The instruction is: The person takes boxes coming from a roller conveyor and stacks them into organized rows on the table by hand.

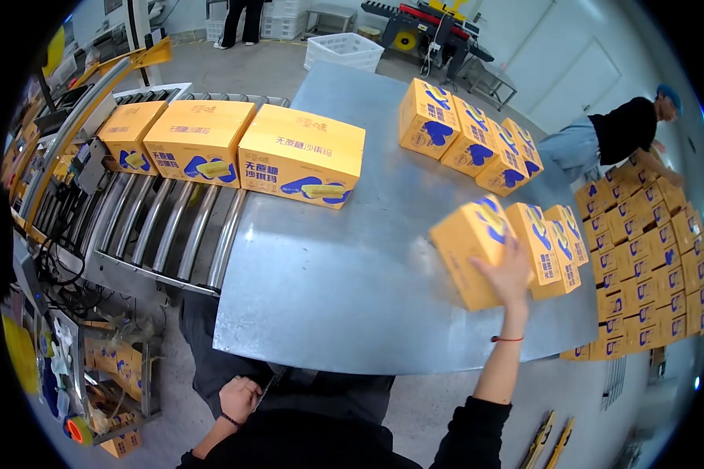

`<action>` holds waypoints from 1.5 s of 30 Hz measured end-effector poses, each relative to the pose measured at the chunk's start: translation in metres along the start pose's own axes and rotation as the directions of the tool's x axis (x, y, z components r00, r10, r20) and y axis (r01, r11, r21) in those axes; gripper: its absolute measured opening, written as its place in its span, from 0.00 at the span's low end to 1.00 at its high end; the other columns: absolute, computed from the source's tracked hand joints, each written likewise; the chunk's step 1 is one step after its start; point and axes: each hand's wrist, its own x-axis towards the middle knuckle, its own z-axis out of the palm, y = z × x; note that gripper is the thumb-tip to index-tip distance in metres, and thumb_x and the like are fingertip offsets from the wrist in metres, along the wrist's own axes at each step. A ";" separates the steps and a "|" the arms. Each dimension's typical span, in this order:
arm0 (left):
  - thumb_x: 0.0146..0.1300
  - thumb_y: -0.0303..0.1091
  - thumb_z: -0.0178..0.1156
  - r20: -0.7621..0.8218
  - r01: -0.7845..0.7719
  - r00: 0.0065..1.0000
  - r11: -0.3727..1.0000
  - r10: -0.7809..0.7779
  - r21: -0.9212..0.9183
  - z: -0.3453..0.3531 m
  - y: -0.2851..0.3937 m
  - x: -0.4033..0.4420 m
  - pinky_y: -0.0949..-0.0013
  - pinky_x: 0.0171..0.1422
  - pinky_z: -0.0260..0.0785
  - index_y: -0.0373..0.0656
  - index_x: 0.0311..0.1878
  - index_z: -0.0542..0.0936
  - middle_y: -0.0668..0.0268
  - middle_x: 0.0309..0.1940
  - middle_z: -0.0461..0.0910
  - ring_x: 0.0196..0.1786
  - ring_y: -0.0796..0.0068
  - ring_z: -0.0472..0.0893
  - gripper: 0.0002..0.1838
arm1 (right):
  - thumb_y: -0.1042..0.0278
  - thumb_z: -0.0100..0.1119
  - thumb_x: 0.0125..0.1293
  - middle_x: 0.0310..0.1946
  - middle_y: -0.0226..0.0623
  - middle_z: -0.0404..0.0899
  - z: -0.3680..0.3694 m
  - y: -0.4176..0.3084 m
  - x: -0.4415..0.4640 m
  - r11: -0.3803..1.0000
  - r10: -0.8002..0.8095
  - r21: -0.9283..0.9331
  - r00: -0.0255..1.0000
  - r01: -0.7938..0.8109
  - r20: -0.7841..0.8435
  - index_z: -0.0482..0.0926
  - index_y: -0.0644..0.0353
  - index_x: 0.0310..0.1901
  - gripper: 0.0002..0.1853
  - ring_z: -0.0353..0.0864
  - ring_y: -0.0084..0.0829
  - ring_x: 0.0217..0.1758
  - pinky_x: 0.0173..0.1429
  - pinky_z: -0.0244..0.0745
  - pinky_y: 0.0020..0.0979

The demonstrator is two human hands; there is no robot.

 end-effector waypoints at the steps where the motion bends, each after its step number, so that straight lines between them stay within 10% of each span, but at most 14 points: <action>1: 0.50 0.25 0.64 -0.011 0.002 1.000 1.000 -0.002 -0.002 -0.001 -0.001 0.001 0.62 0.36 0.73 0.51 0.25 0.78 0.69 0.25 0.76 0.31 0.65 0.79 0.07 | 0.36 0.75 0.51 0.74 0.56 0.62 0.005 0.025 0.006 0.996 0.056 -0.067 0.997 -0.060 -0.057 0.60 0.57 0.78 0.57 0.58 0.57 0.78 0.78 0.54 0.54; 4: 0.49 0.25 0.64 -0.002 -0.003 1.000 1.000 0.003 -0.015 0.001 -0.003 0.001 0.63 0.36 0.74 0.51 0.25 0.78 0.69 0.25 0.76 0.31 0.65 0.79 0.06 | 0.36 0.75 0.53 0.73 0.54 0.64 0.004 0.045 0.028 0.926 0.294 -0.245 0.956 -0.289 -0.015 0.61 0.60 0.76 0.56 0.62 0.58 0.76 0.76 0.59 0.54; 7: 0.49 0.26 0.63 -0.023 -0.013 1.000 1.000 0.012 -0.028 0.004 -0.004 -0.001 0.63 0.36 0.74 0.52 0.25 0.78 0.70 0.25 0.76 0.31 0.66 0.79 0.06 | 0.37 0.73 0.56 0.71 0.55 0.67 0.002 0.019 0.053 0.901 0.189 -0.392 0.982 -0.183 -0.024 0.65 0.63 0.73 0.51 0.65 0.56 0.74 0.74 0.62 0.55; 11: 0.50 0.25 0.63 -0.031 -0.016 0.999 0.999 0.015 -0.034 0.000 -0.007 -0.004 0.63 0.37 0.74 0.52 0.27 0.79 0.70 0.26 0.76 0.32 0.66 0.79 0.06 | 0.46 0.66 0.68 0.66 0.57 0.72 0.035 -0.112 0.095 0.905 -0.349 0.154 0.900 0.396 -0.260 0.72 0.65 0.68 0.36 0.68 0.53 0.72 0.74 0.62 0.52; 15: 0.53 0.26 0.62 -0.027 -0.001 1.000 0.999 0.000 -0.034 0.002 -0.008 -0.007 0.63 0.37 0.75 0.52 0.28 0.79 0.70 0.25 0.76 0.32 0.67 0.80 0.06 | 0.40 0.61 0.70 0.70 0.55 0.68 0.042 -0.277 0.119 0.729 -0.589 0.180 0.739 0.660 -0.327 0.70 0.61 0.71 0.39 0.65 0.51 0.75 0.77 0.57 0.52; 18: 0.53 0.27 0.62 -0.044 -0.004 0.999 1.000 0.003 -0.020 0.001 -0.006 -0.006 0.64 0.37 0.75 0.53 0.28 0.79 0.70 0.25 0.76 0.32 0.67 0.80 0.06 | 0.33 0.62 0.65 0.72 0.54 0.66 0.034 -0.355 0.120 0.732 -0.615 0.166 0.747 0.660 -0.253 0.69 0.59 0.73 0.44 0.63 0.50 0.76 0.78 0.54 0.53; 20: 0.53 0.27 0.62 -0.037 0.002 0.999 1.000 -0.003 -0.023 -0.003 -0.004 -0.005 0.64 0.37 0.75 0.53 0.27 0.78 0.71 0.25 0.76 0.32 0.67 0.80 0.06 | 0.28 0.63 0.61 0.71 0.53 0.68 0.031 -0.373 0.124 0.837 -0.539 0.199 0.831 0.509 0.141 0.69 0.59 0.73 0.49 0.64 0.49 0.76 0.78 0.52 0.56; 26: 0.50 0.26 0.64 -0.064 -0.014 0.998 0.996 0.009 -0.085 0.001 -0.009 -0.008 0.64 0.37 0.75 0.52 0.28 0.79 0.70 0.26 0.76 0.33 0.67 0.81 0.06 | 0.26 0.65 0.57 0.65 0.52 0.75 0.025 -0.289 0.119 0.815 -0.555 0.139 0.826 0.563 -0.097 0.74 0.63 0.67 0.49 0.70 0.46 0.73 0.77 0.55 0.53; 33: 0.50 0.26 0.64 -0.026 -0.029 0.999 0.995 0.027 -0.097 -0.001 -0.012 -0.004 0.63 0.37 0.75 0.52 0.28 0.79 0.70 0.26 0.77 0.32 0.66 0.80 0.06 | 0.23 0.71 0.48 0.63 0.55 0.76 0.001 -0.227 0.138 0.931 -0.336 0.217 0.919 0.292 0.204 0.76 0.67 0.63 0.54 0.70 0.50 0.72 0.72 0.61 0.54; 37: 0.51 0.27 0.64 -0.014 -0.031 0.999 0.996 0.029 -0.089 0.003 -0.008 -0.003 0.62 0.37 0.74 0.51 0.27 0.79 0.69 0.26 0.76 0.32 0.65 0.79 0.05 | 0.39 0.78 0.51 0.48 0.53 0.77 -0.014 -0.212 0.052 0.903 -0.421 -0.026 0.873 0.428 -0.245 0.76 0.70 0.59 0.45 0.73 0.55 0.58 0.64 0.71 0.45; 40: 0.50 0.25 0.64 -0.008 -0.004 1.000 0.999 0.003 -0.054 0.004 -0.005 -0.004 0.62 0.36 0.73 0.50 0.26 0.78 0.68 0.26 0.76 0.32 0.63 0.79 0.06 | 0.47 0.79 0.52 0.47 0.49 0.74 -0.044 -0.219 -0.038 0.887 -0.449 -0.150 0.891 0.436 -0.069 0.75 0.65 0.61 0.41 0.72 0.52 0.56 0.62 0.72 0.43; 42: 0.48 0.23 0.64 -0.040 -0.021 0.999 0.997 0.017 -0.079 0.001 -0.008 -0.003 0.61 0.36 0.73 0.50 0.25 0.78 0.68 0.25 0.76 0.32 0.63 0.79 0.08 | 0.43 0.78 0.52 0.60 0.53 0.71 -0.039 -0.210 -0.069 0.736 -0.662 0.200 0.750 0.647 0.009 0.71 0.58 0.69 0.46 0.69 0.59 0.65 0.69 0.67 0.53; 45: 0.47 0.22 0.65 -0.001 -0.042 0.999 0.997 0.042 -0.072 0.000 -0.008 -0.002 0.61 0.37 0.73 0.49 0.26 0.78 0.67 0.26 0.77 0.33 0.62 0.79 0.08 | 0.36 0.75 0.52 0.71 0.56 0.64 -0.023 -0.197 -0.071 0.825 -0.560 0.048 0.826 0.563 -0.066 0.64 0.50 0.76 0.53 0.60 0.66 0.75 0.75 0.57 0.66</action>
